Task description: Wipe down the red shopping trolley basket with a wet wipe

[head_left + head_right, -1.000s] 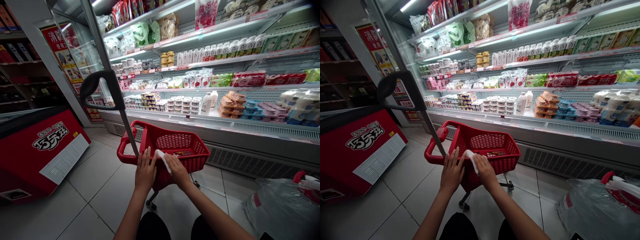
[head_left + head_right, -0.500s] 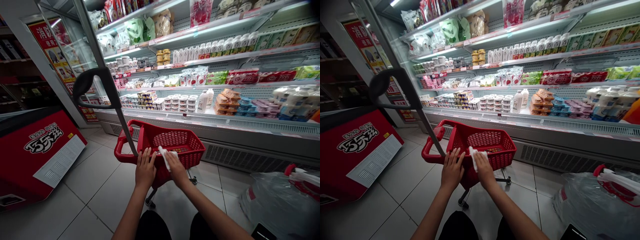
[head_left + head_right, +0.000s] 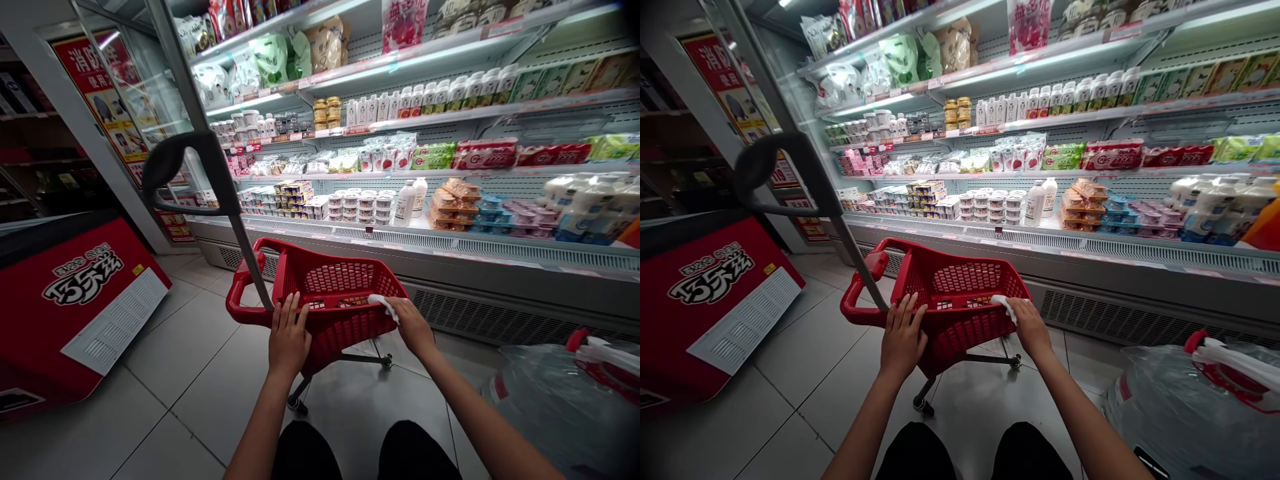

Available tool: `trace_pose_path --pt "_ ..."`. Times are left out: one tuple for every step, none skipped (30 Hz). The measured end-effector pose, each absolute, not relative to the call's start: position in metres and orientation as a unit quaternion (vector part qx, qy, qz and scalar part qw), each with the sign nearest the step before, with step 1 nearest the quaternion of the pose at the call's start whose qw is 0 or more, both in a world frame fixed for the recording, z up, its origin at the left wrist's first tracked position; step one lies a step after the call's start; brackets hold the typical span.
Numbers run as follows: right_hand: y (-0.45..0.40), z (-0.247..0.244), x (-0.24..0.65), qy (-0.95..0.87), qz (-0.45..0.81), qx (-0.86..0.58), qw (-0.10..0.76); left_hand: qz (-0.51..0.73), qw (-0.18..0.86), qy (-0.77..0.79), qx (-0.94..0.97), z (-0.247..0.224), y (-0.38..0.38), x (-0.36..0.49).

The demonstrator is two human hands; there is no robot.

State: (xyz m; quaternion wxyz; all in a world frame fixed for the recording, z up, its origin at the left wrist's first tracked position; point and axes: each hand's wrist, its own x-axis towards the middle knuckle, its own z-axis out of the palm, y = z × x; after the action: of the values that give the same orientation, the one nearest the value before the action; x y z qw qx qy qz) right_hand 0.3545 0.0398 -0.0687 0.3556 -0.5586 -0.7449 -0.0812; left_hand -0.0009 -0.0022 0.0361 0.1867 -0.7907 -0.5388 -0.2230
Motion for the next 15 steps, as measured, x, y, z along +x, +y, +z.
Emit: trace_pose_path --pt "0.039 -0.067 0.355 -0.736 -0.079 -0.567 0.361 -0.225 0.185 -0.539 -0.79 0.037 -0.002 -0.001" --pt "0.038 -0.065 0.351 -0.726 -0.076 -0.576 0.368 -0.228 0.184 -0.541 -0.788 0.037 -0.002 -0.001" --pt "0.036 -0.063 0.342 -0.718 -0.074 -0.583 0.374 -0.23 0.182 -0.544 -0.786 0.039 -0.001 -0.001" --pt "0.034 -0.06 0.328 -0.715 -0.07 -0.585 0.377 -0.23 0.181 -0.547 -0.784 0.04 -0.001 -0.001" --pt "0.031 -0.056 0.31 -0.719 -0.064 -0.58 0.378 -0.229 0.181 -0.55 -0.782 0.042 -0.001 -0.001" --pt "0.028 -0.052 0.289 -0.729 -0.055 -0.569 0.376 -0.226 0.181 -0.554 -0.78 0.044 0.0 -0.001" --pt "0.026 -0.048 0.267 -0.748 -0.048 -0.548 0.372 -0.221 0.182 -0.558 -0.779 0.045 0.0 0.0" --pt "0.023 -0.044 0.244 -0.761 -0.049 -0.53 0.371 -0.215 0.184 -0.563 -0.777 0.046 0.0 0.0" --pt "0.02 -0.04 0.223 -0.774 -0.055 -0.509 0.372 -0.209 0.186 -0.567 -0.775 0.047 -0.001 0.0" --pt "0.018 -0.037 0.204 -0.789 -0.059 -0.489 0.368 -0.204 0.188 -0.571 -0.773 0.047 -0.001 0.0" --pt "0.016 -0.035 0.191 -0.799 -0.067 -0.474 0.363 -0.2 0.191 -0.574 -0.771 0.047 -0.001 -0.001" --pt "0.014 -0.034 0.182 -0.809 -0.077 -0.462 0.355 -0.197 0.193 -0.575 -0.77 0.046 -0.002 -0.002" --pt "0.012 -0.035 0.18 -0.817 -0.088 -0.454 0.345 -0.195 0.196 -0.575 -0.77 0.045 -0.002 -0.005" --pt "0.011 -0.037 0.183 -0.821 -0.101 -0.451 0.334 -0.192 0.199 -0.573 -0.771 0.045 -0.002 -0.009" --pt "0.01 -0.04 0.191 -0.823 -0.113 -0.452 0.324 -0.19 0.202 -0.571 -0.773 0.044 -0.002 -0.014"
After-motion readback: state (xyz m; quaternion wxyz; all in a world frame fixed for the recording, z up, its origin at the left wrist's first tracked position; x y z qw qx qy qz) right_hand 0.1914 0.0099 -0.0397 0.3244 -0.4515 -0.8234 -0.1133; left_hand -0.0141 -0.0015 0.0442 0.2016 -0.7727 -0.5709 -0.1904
